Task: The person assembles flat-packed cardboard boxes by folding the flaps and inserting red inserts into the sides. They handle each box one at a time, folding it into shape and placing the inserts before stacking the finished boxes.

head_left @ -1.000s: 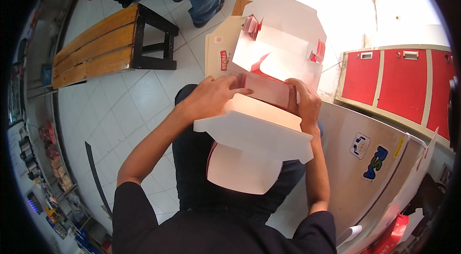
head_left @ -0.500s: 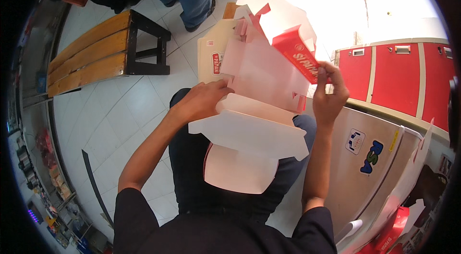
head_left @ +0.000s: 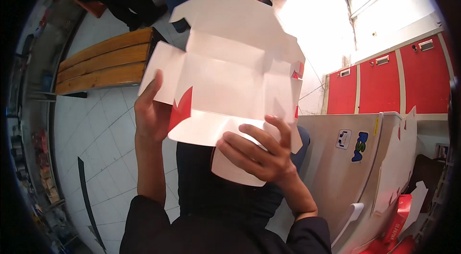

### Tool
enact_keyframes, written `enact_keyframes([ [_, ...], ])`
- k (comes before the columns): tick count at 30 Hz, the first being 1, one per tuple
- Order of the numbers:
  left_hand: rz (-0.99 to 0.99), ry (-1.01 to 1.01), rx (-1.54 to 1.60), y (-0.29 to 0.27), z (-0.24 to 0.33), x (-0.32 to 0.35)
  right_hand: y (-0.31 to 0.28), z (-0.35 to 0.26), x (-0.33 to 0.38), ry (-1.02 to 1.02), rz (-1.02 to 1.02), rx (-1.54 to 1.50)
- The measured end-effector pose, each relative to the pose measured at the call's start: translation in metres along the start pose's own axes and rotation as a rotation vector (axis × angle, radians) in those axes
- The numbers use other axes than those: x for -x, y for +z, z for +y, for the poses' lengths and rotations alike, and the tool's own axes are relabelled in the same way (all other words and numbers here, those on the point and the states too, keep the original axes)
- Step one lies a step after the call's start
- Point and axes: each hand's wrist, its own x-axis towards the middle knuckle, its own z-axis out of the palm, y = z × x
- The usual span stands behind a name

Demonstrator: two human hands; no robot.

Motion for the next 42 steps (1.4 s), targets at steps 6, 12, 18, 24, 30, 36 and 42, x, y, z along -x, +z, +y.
enact_keyframes([
  [6,0.239,0.079,-0.071,-0.045,-0.001,0.054,-0.008,-0.028,-0.002,0.225,0.029,-0.253],
  [12,0.231,0.323,0.049,-0.056,-0.006,0.105,-0.022,-0.028,-0.024,0.897,0.351,-1.145],
  [18,0.572,0.49,-0.576,-0.076,0.014,0.131,-0.006,-0.049,-0.04,0.847,0.082,-0.853],
  [24,0.038,0.63,-0.681,-0.018,-0.01,0.183,0.033,-0.138,-0.062,0.125,-0.12,-0.731],
  [30,0.459,0.459,-0.001,-0.029,0.03,0.183,0.05,-0.139,-0.042,-0.078,-0.21,-0.586],
  [36,0.284,0.428,-0.065,-0.024,0.007,0.164,0.073,-0.117,-0.035,0.002,0.205,-0.551],
  [42,0.239,0.438,0.205,-0.02,0.002,0.146,0.05,-0.129,-0.038,0.683,0.069,-1.599],
])
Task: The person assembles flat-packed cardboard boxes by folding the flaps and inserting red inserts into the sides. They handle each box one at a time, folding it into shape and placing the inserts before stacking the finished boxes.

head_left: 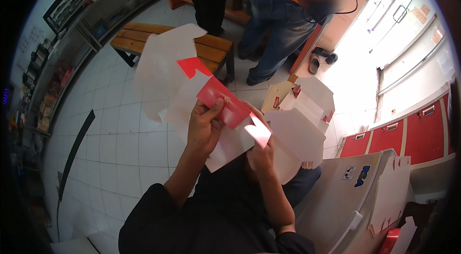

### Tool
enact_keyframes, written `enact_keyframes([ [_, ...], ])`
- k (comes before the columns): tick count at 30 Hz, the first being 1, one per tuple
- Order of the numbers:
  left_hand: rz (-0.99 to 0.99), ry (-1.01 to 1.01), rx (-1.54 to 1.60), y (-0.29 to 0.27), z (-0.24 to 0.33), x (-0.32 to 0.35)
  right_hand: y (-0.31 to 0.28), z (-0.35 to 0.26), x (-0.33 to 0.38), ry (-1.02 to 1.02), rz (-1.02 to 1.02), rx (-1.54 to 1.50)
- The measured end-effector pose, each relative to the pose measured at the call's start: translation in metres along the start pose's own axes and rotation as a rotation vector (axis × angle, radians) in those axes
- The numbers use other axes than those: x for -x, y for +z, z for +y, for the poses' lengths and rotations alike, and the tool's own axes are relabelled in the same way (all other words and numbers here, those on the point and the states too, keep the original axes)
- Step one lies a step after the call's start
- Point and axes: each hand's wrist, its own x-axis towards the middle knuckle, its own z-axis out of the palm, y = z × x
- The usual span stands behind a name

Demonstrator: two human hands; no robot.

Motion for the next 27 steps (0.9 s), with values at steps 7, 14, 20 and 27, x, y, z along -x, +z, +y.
enact_keyframes([
  [7,0.104,0.142,-0.094,0.007,-0.011,0.006,-0.019,-0.022,-0.004,-0.812,-0.215,1.123],
  [14,0.058,0.102,-0.114,0.008,-0.012,0.004,-0.034,-0.037,-0.033,-0.756,-0.473,1.19],
  [20,-0.09,0.157,-0.031,0.012,-0.032,0.001,-0.027,-0.026,-0.039,-0.693,-0.235,0.978],
  [27,-0.154,0.191,0.061,0.013,-0.04,0.006,-0.015,0.003,-0.029,-0.62,0.101,0.632],
])
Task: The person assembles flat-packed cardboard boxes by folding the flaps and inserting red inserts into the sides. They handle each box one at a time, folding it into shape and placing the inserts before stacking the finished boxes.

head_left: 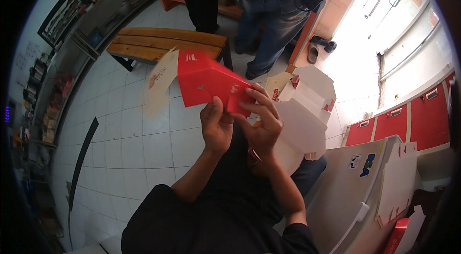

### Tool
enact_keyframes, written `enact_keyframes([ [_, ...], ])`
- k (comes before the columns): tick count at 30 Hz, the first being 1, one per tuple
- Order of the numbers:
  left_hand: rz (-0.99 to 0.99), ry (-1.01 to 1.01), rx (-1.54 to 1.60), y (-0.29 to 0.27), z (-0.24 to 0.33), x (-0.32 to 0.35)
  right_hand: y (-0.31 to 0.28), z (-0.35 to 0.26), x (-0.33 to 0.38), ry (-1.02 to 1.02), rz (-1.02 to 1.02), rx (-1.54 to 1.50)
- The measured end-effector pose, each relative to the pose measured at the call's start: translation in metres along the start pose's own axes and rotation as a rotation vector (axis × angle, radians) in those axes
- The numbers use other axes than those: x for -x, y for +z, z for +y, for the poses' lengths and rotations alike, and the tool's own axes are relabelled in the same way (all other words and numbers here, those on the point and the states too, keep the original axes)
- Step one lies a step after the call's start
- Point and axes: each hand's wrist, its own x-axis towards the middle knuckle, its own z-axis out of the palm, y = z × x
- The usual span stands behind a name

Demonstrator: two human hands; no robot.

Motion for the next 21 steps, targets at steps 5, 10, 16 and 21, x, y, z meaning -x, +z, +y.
enact_keyframes([
  [5,0.011,0.042,-0.332,-0.005,0.006,-0.001,0.016,-0.001,0.004,0.15,-0.041,-0.017],
  [10,-0.059,-0.015,-0.906,-0.036,0.036,0.0,0.007,-0.009,0.001,0.351,-0.202,-0.234],
  [16,-0.13,-0.396,-0.94,-0.058,0.06,0.024,0.018,0.023,0.018,0.446,-0.298,0.277],
  [21,-0.119,-0.592,-1.295,-0.102,0.069,0.028,0.037,0.061,0.071,0.472,-0.561,-0.204],
])
